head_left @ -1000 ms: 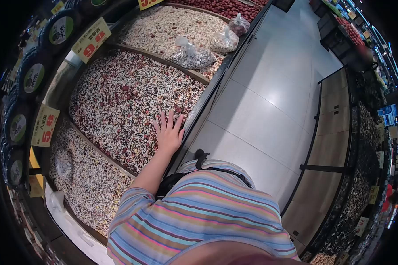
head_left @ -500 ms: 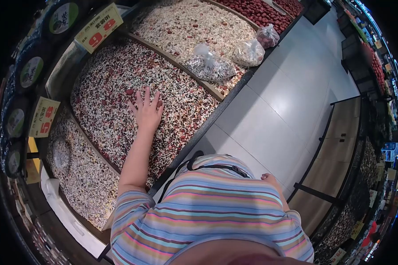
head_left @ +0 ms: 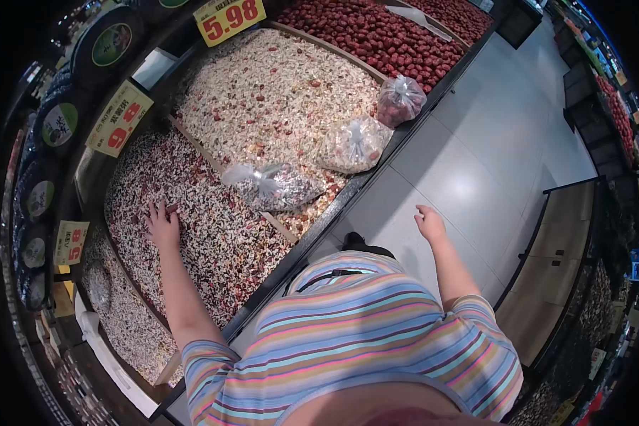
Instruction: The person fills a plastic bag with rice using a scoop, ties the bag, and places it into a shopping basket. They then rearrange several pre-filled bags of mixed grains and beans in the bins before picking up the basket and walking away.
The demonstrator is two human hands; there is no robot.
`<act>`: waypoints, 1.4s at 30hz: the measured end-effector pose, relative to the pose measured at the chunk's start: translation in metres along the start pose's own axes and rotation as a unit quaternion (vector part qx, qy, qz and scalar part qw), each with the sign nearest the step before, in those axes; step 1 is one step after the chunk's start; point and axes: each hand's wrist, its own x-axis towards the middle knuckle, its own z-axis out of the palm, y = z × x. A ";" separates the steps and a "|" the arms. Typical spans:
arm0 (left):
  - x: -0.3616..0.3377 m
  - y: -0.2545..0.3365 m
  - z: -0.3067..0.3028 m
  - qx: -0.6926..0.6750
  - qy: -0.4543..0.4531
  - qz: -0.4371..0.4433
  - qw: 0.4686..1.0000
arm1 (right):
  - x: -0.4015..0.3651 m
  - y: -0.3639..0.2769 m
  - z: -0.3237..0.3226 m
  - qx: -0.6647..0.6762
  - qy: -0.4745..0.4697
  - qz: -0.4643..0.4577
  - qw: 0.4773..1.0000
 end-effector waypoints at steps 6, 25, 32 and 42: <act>-0.050 0.055 0.012 -0.030 0.061 -0.051 0.996 | 0.144 -0.088 -0.114 0.057 0.226 -0.205 0.951; -0.062 0.111 0.020 0.051 0.072 -0.097 0.991 | 0.260 -0.149 -0.086 0.123 0.310 -0.109 0.936; -0.062 0.112 0.013 0.025 0.082 -0.092 0.992 | 0.267 -0.139 -0.088 0.425 0.297 -0.083 0.851; -0.060 0.111 0.011 -0.010 0.080 -0.102 0.992 | 0.318 -0.319 -0.108 0.567 0.108 -0.219 0.786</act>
